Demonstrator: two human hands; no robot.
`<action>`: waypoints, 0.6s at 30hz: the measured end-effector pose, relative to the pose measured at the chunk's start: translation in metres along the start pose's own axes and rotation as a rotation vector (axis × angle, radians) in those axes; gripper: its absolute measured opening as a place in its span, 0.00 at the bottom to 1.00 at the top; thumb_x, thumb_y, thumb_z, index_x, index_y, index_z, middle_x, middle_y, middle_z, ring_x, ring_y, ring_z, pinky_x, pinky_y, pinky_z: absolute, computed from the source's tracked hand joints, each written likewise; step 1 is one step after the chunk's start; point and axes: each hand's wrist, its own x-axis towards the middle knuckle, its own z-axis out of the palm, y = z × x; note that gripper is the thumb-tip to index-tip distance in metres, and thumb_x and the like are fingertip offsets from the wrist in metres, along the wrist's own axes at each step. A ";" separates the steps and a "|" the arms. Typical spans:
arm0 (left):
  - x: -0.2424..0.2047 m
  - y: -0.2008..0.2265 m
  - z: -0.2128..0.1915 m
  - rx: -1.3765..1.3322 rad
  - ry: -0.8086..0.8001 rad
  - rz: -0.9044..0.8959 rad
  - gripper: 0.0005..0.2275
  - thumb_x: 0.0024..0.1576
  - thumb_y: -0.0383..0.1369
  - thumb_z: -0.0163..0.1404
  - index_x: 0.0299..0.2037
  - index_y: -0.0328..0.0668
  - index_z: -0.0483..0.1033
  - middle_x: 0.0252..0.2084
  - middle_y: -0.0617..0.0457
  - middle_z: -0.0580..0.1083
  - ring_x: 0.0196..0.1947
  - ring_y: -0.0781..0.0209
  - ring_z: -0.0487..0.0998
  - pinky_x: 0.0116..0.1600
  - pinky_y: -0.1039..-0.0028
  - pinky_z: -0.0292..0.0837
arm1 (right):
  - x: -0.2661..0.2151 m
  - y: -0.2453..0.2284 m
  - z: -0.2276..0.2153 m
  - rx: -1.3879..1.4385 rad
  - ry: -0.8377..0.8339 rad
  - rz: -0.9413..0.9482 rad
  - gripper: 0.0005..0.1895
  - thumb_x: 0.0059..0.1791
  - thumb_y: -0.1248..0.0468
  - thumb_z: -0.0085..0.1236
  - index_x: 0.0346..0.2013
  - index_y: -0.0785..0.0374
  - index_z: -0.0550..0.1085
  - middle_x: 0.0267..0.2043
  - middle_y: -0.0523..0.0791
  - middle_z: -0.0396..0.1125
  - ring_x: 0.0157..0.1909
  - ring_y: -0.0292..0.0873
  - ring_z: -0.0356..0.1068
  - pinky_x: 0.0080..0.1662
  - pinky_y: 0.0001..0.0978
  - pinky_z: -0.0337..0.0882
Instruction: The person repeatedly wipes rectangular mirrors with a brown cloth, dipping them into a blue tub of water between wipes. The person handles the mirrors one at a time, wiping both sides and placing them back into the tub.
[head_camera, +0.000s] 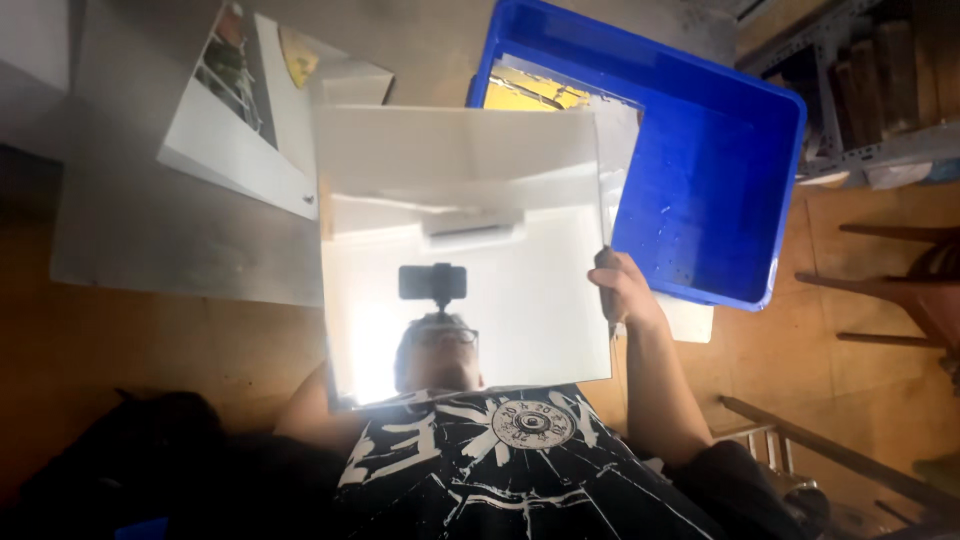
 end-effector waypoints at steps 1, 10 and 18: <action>0.000 0.001 0.000 0.006 0.000 0.018 0.28 0.67 0.54 0.41 0.58 0.31 0.74 0.49 0.43 0.78 0.51 0.51 0.77 0.56 0.63 0.70 | 0.001 -0.018 0.006 -0.032 -0.021 0.028 0.10 0.43 0.62 0.57 0.35 0.63 0.69 0.37 0.41 0.63 0.43 0.39 0.64 0.47 0.32 0.64; -0.008 0.007 0.000 0.033 0.038 0.108 0.29 0.67 0.54 0.40 0.59 0.31 0.74 0.50 0.43 0.78 0.51 0.51 0.77 0.57 0.63 0.71 | -0.018 -0.189 0.117 0.211 -0.145 -0.378 0.25 0.45 0.49 0.57 0.48 0.63 0.73 0.45 0.47 0.71 0.46 0.47 0.71 0.47 0.39 0.72; 0.007 0.013 0.009 0.058 0.032 0.129 0.29 0.68 0.54 0.38 0.59 0.30 0.73 0.51 0.44 0.78 0.52 0.52 0.78 0.57 0.64 0.71 | -0.004 -0.120 0.266 -1.187 -0.379 -1.106 0.32 0.42 0.33 0.61 0.48 0.51 0.79 0.73 0.46 0.58 0.76 0.64 0.46 0.64 0.79 0.47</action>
